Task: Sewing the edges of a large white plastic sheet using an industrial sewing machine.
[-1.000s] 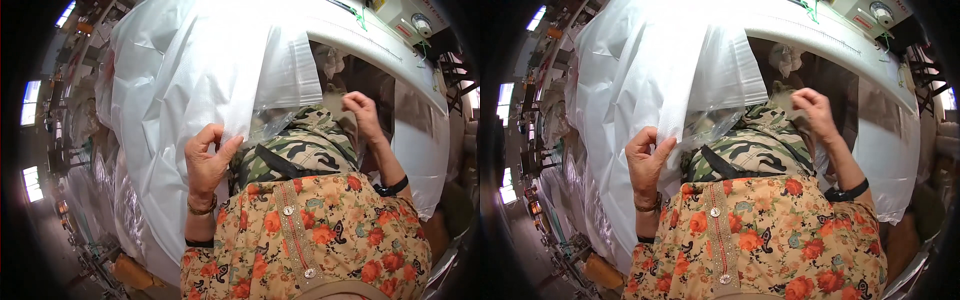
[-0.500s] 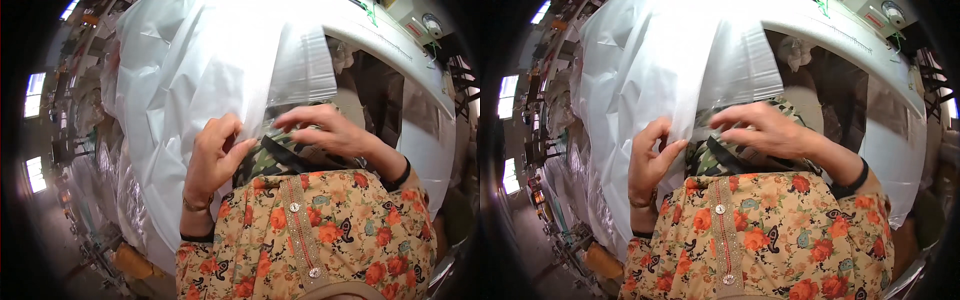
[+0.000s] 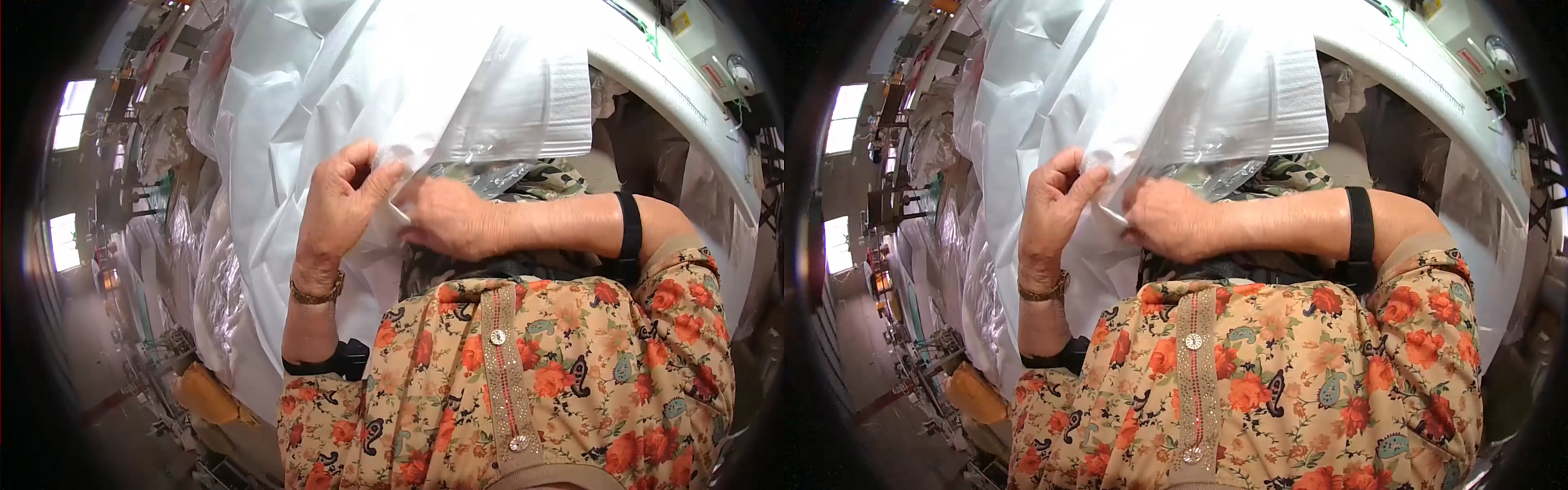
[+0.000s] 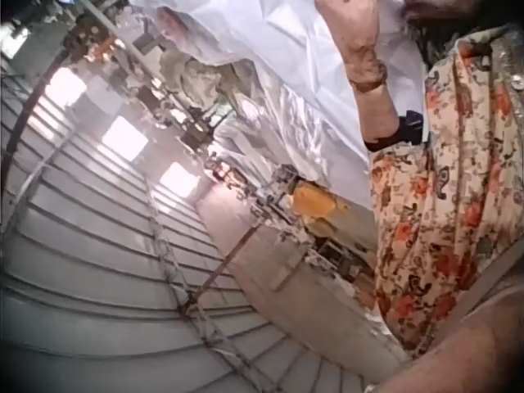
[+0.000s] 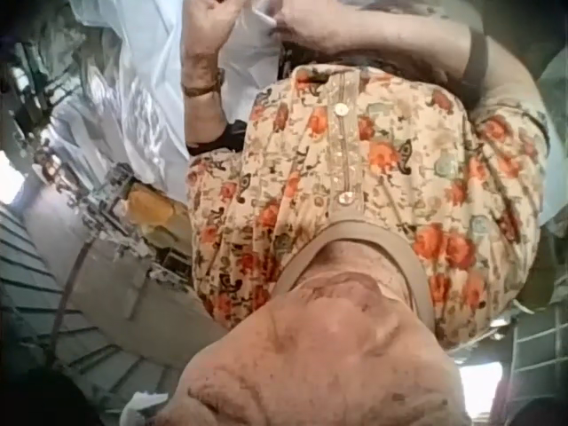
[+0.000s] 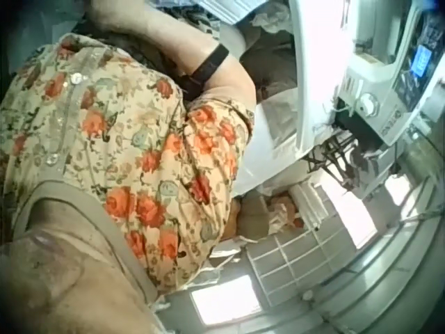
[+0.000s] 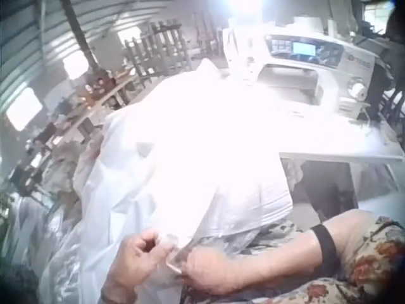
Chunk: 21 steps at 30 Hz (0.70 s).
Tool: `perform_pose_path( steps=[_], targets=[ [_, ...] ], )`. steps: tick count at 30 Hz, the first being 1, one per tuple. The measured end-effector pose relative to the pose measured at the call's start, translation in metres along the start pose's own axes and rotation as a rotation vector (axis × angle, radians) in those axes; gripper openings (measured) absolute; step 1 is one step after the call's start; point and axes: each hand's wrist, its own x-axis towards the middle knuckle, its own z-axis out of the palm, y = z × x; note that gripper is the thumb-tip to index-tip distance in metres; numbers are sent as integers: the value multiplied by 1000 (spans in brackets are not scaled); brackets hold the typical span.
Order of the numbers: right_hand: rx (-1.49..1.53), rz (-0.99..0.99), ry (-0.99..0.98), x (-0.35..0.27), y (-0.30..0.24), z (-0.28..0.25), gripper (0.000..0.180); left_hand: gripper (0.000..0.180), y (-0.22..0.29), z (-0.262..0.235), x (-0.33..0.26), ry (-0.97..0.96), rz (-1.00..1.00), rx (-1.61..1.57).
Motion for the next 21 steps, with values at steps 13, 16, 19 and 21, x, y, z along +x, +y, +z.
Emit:
perform_pose_path(
  steps=[13, 16, 19, 21],
  targets=[
    [164, -214, -365, -16, -45, -26, 38, 18, -4, 22, -14, -51, -25, -69],
    [213, 27, -212, -43, -40, -66, 36, 12, -11, 27, -22, 15, -19, -206],
    [267, 196, 606, -80, 0, -55, 29, 13, -3, 32, -24, 30, -75, -288],
    [599, 433, 762, -106, 34, -44, 22, 12, -1, 32, -27, 46, -101, -317]
  ],
)
